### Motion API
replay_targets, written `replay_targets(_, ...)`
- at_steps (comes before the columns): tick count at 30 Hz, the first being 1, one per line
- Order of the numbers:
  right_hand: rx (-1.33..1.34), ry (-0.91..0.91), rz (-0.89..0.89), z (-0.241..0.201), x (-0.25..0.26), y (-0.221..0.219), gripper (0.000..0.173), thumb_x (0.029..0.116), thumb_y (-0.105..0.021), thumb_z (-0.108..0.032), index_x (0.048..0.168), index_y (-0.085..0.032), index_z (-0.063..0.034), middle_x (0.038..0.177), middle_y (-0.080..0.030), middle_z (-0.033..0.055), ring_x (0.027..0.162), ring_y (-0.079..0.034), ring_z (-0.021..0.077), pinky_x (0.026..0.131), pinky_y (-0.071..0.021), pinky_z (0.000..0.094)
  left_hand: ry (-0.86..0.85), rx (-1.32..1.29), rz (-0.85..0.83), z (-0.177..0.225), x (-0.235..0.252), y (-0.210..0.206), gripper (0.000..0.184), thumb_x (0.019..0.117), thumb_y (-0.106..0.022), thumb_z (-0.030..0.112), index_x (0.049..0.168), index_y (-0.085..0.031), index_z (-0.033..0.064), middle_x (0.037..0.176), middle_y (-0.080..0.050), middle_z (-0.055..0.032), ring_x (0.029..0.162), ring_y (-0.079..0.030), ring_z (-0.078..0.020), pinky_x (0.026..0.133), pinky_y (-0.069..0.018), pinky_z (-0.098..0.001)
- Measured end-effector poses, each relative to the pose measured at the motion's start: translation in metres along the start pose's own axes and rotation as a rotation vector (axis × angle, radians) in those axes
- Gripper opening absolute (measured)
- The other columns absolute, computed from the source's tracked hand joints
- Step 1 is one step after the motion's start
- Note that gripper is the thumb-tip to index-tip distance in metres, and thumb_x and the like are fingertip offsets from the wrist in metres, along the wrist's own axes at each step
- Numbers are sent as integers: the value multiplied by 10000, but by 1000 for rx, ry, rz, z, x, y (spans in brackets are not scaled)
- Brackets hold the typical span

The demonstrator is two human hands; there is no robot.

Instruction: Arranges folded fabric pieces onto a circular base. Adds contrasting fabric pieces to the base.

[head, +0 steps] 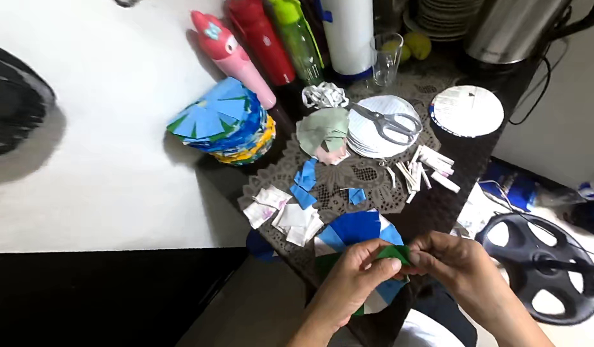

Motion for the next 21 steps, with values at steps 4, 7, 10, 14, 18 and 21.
replay_targets(4,-14,-60,42,14,-15,-2,48,931,-680,-111,917,-719,-87,779,-727,-71,705,-693,-19,669,-590,149,-78,166,76,-5,-4,3,115,977,-639,97,994,-728,26,874,-735,32,817,-703,-40,782,-598,-219)
replay_targets(7,-49,-29,81,21,-29,-6,63,930,-687,-120,929,-724,-69,803,-734,-63,729,-695,-32,690,-590,140,-5,183,57,-14,-10,6,428,1070,-458,368,1056,-745,51,950,-737,44,873,-686,-36,799,-574,-233)
replay_targets(10,-167,140,103,14,-41,-9,124,958,-672,-151,946,-728,-41,852,-722,-20,788,-658,-49,744,-547,104,59,117,24,-21,-13,6,596,1081,-323,486,1027,-736,61,950,-749,39,892,-689,-40,821,-559,-246)
replay_targets(14,-291,248,144,4,-51,-11,123,966,-656,-135,946,-728,-38,844,-718,26,820,-650,2,785,-519,118,-9,127,-93,-21,-17,-2,221,958,-676,192,1103,-700,28,1014,-727,33,942,-683,-29,841,-576,-217)
replay_targets(18,-258,152,154,12,-60,-12,141,963,-670,-150,937,-717,-20,815,-716,12,756,-647,-43,725,-531,94,-28,336,16,-24,-27,-3,137,895,-711,109,1011,-705,36,891,-719,31,809,-686,-5,718,-583,-168)
replay_targets(21,-295,70,183,27,-64,-14,152,952,-678,-192,913,-721,-51,780,-698,-20,711,-626,-58,681,-519,86,-65,536,121,-24,-32,1,111,931,-678,161,962,-734,70,816,-722,55,738,-670,37,672,-561,-128)
Point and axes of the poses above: each hand's wrist, its own x-axis towards the middle knuckle, its own y-axis out of the back of the hand, z = x × y, the point moved 8 cm from there along x, towards the middle knuckle
